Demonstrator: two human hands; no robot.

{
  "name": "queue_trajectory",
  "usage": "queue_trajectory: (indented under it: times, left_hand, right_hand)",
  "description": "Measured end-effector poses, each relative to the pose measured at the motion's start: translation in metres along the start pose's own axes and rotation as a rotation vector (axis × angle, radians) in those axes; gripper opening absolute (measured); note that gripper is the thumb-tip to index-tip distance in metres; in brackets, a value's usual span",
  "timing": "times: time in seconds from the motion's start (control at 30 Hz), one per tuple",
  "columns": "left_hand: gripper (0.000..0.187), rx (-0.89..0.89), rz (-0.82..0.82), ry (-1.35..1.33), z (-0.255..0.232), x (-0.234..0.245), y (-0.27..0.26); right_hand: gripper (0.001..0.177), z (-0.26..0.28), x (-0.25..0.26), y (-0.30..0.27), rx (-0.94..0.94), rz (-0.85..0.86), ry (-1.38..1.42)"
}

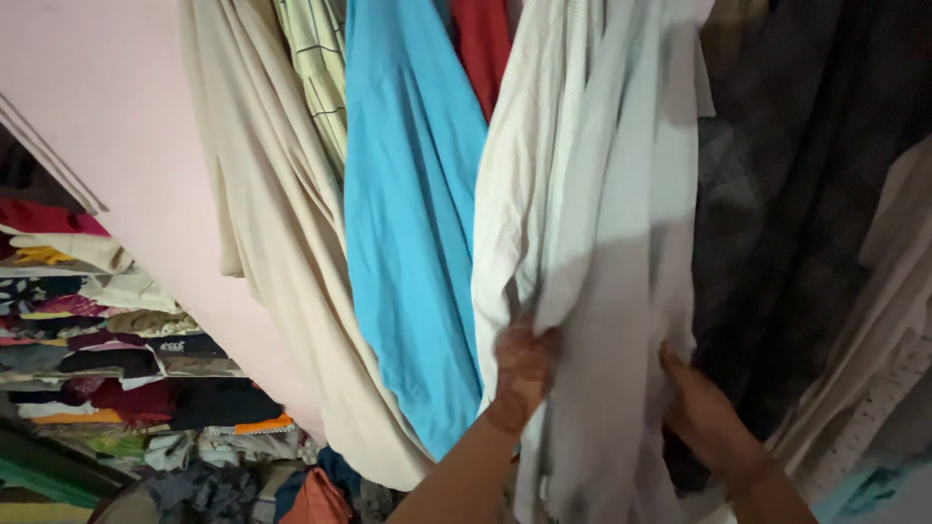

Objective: The person picks up various garments from a pile on the floor, unfolds them, and hangs them on a wall-mounted rod. The person handles a blue shirt, a white shirt, and a grey shirt, placing each on the rod next to other hanging clothes.

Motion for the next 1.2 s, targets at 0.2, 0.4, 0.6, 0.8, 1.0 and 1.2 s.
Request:
queue_trajectory:
  times: [0.2, 0.4, 0.6, 0.8, 1.0, 1.2]
  left_hand:
    - [0.03, -0.007, 0.074, -0.365, -0.04, 0.019, -0.026]
    - [0.034, -0.258, -0.173, 0.253, -0.022, 0.003, -0.033]
    - [0.04, -0.06, -0.42, 0.824, 0.018, -0.036, -0.029]
    - [0.047, -0.008, -0.524, 1.034, 0.021, -0.048, -0.031]
    - [0.054, -0.531, -0.459, 0.899, 0.002, -0.076, -0.041]
    - [0.058, -0.834, -0.255, 0.987, 0.058, -0.179, -0.047]
  right_hand:
    - [0.055, 0.013, 0.016, 0.001, 0.293, -0.284, -0.484]
    - [0.055, 0.019, -0.031, -0.023, 0.539, -0.179, -0.567]
    - [0.055, 0.017, -0.064, -0.03, 0.403, -0.012, -0.475]
    - [0.057, 0.01, -0.045, -0.034, 0.093, -0.097, -0.158]
    - [0.062, 0.02, -0.022, -0.03, 0.405, -0.353, -0.513]
    - [0.07, 0.042, -0.037, -0.051, 0.855, -0.431, -0.709]
Point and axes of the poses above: each hand's wrist, its own y-axis towards the middle knuckle, its own x-axis out of the back of the hand, z = x × y, the point moved 6 cm from there along y, towards the middle knuckle, and after that the axes turned 2 degrees about x, right-handed, at the moved point
